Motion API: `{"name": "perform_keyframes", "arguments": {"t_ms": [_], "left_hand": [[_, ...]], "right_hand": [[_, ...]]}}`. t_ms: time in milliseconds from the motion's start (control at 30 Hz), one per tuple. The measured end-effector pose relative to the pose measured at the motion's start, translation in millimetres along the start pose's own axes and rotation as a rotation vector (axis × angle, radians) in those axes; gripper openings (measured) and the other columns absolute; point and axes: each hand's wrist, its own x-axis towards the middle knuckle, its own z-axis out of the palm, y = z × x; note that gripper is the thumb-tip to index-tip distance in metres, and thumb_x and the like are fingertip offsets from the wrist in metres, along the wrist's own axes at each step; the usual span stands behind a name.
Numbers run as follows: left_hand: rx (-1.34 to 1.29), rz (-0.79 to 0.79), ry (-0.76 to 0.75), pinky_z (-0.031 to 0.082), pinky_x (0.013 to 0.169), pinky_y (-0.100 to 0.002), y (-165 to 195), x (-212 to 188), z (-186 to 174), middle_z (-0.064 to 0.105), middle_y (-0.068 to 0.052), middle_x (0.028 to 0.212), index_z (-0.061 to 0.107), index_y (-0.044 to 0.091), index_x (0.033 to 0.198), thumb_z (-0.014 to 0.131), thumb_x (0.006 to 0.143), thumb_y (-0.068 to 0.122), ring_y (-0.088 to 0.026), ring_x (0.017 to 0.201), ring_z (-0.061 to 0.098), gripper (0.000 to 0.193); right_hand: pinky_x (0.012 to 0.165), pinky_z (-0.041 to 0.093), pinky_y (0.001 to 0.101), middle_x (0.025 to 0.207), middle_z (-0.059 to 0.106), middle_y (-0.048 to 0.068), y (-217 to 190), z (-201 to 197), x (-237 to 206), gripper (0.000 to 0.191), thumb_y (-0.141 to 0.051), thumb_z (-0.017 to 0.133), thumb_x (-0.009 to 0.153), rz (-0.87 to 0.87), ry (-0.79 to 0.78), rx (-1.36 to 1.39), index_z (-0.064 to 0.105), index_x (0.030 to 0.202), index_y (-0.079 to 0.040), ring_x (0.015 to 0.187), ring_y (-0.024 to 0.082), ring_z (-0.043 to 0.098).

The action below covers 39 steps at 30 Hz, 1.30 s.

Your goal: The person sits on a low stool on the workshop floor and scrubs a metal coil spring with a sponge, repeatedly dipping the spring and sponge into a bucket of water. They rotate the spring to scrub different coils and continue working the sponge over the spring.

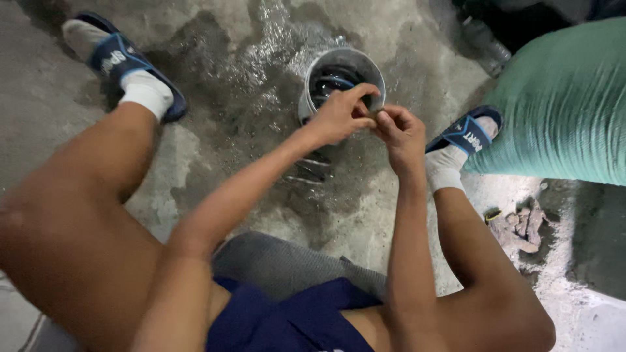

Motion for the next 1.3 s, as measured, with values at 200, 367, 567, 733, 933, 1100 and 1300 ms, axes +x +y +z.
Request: {"name": "perform_keyframes", "arguments": {"t_ms": [200,367,567,733,933,1100,1300], "left_hand": [[-0.295,0.003,0.572,0.059,0.077,-0.029,-33,-30,-14,0.077,-0.010,0.102,0.065,0.008,0.126,0.079,0.089,0.020,-0.012,0.087,0.071,0.042],[-0.167,-0.371,0.781,0.055,0.078,-0.032,-79,-110,-8,0.076,-0.007,0.094,0.071,0.005,0.112,0.065,0.099,0.030,-0.013,0.086,0.071,0.028],[-0.259,-0.340,0.786,0.055,0.077,-0.034,-89,-105,-12,0.075,-0.008,0.089,0.072,0.004,0.105,0.063,0.103,0.031,-0.016,0.082,0.069,0.028],[-0.331,-0.466,0.801,0.054,0.074,-0.036,-89,-108,-20,0.073,-0.012,0.085,0.074,0.004,0.106,0.066,0.098,0.028,-0.021,0.079,0.067,0.027],[-0.371,-0.448,0.883,0.057,0.080,-0.037,-109,-106,-9,0.076,-0.011,0.092,0.073,0.005,0.105,0.066,0.097,0.031,-0.021,0.086,0.073,0.029],[-0.403,-0.321,0.588,0.044,0.104,-0.037,-121,-100,-19,0.069,-0.012,0.123,0.068,0.001,0.120,0.041,0.112,0.045,-0.023,0.119,0.061,0.052],[-0.829,-0.334,0.338,0.046,0.090,-0.031,-131,-106,-30,0.064,0.005,0.100,0.071,0.002,0.107,0.051,0.111,0.053,-0.009,0.096,0.053,0.055]], "right_hand": [[0.078,0.060,0.0288,0.099,0.073,0.006,-8,16,39,0.016,-0.012,0.065,0.104,-0.031,0.070,-0.195,0.071,0.111,0.001,0.085,0.014,0.070],[0.079,0.063,0.0315,0.102,0.073,0.005,-28,42,73,0.018,-0.011,0.063,0.098,0.237,0.024,-0.044,0.070,0.112,-0.003,0.087,0.015,0.071],[0.076,0.062,0.0291,0.096,0.074,0.008,-36,72,71,0.017,-0.007,0.075,0.091,0.162,-0.027,-0.483,0.074,0.107,0.000,0.085,0.015,0.072],[0.060,0.056,0.0388,0.084,0.074,0.015,-17,91,89,0.019,-0.007,0.081,0.084,0.074,-0.087,-1.083,0.077,0.101,0.001,0.070,0.026,0.070],[0.063,0.057,0.0417,0.085,0.074,0.018,35,97,129,0.026,-0.009,0.084,0.075,0.059,-0.432,-1.748,0.077,0.098,0.000,0.073,0.030,0.071],[0.065,0.057,0.0422,0.086,0.074,0.019,61,95,151,0.026,-0.010,0.083,0.075,0.141,-0.643,-1.895,0.077,0.099,-0.001,0.075,0.031,0.071],[0.067,0.057,0.0427,0.088,0.074,0.020,92,94,157,0.027,-0.010,0.082,0.074,0.235,-0.800,-1.931,0.077,0.100,-0.002,0.077,0.032,0.071]]}}
